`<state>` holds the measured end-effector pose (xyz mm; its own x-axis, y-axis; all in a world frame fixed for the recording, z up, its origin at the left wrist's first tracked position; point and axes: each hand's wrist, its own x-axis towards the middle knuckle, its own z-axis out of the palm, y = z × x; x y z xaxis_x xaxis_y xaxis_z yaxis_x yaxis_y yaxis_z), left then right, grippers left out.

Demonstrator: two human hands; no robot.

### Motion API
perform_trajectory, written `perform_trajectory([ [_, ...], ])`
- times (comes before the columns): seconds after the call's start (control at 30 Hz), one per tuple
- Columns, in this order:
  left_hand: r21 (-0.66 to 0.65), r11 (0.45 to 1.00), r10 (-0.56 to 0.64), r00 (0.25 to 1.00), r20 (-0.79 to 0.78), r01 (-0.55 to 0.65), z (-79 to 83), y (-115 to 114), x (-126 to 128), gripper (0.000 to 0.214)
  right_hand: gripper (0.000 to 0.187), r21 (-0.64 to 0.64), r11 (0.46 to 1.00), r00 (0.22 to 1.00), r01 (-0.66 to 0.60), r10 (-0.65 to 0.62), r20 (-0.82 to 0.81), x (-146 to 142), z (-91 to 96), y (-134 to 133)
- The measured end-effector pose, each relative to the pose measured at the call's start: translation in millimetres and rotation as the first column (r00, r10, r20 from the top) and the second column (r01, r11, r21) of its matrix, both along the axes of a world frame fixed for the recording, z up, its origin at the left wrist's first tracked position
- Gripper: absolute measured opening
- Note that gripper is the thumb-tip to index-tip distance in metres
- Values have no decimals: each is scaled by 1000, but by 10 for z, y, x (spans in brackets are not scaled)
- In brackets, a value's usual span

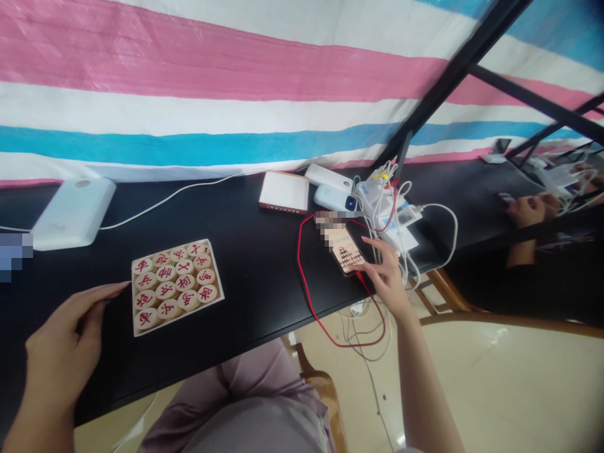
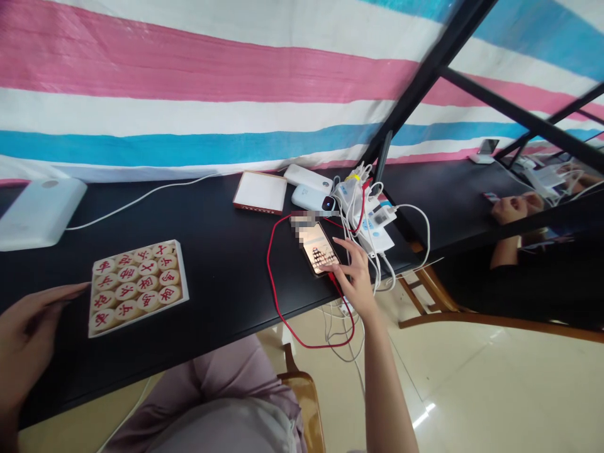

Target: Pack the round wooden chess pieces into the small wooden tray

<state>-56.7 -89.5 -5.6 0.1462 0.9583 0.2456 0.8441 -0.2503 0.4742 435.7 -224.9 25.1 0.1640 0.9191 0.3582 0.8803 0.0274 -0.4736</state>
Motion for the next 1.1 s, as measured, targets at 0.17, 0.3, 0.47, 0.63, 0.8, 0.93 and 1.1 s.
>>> perform_trajectory([
  [0.17,21,1000,-12,1000,2,11,8,9,10,35,30,-4,999,997,-44,44,66,0,-30,36],
  [0.3,35,999,-23,1000,14,23,32,-5,21,35,30,54,998,996,21,-26,91,32,-51,22],
  [0.47,0,1000,-7,1000,25,7,54,-8,33,35,31,83,987,982,136,-145,119,100,-59,-51],
  [0.63,16,1000,-10,999,40,9,60,-7,42,34,33,64,987,979,145,-153,135,123,-93,-97],
  [0.8,20,1000,-18,999,47,17,29,-5,29,33,34,82,985,979,152,-162,125,111,-79,-86],
  [0.93,27,999,-20,999,29,19,6,2,8,33,34,99,983,981,157,-167,100,125,-90,-101],
  [1.1,28,999,-20,1000,22,20,25,-5,-8,34,34,120,977,977,174,-186,100,157,-149,-140],
])
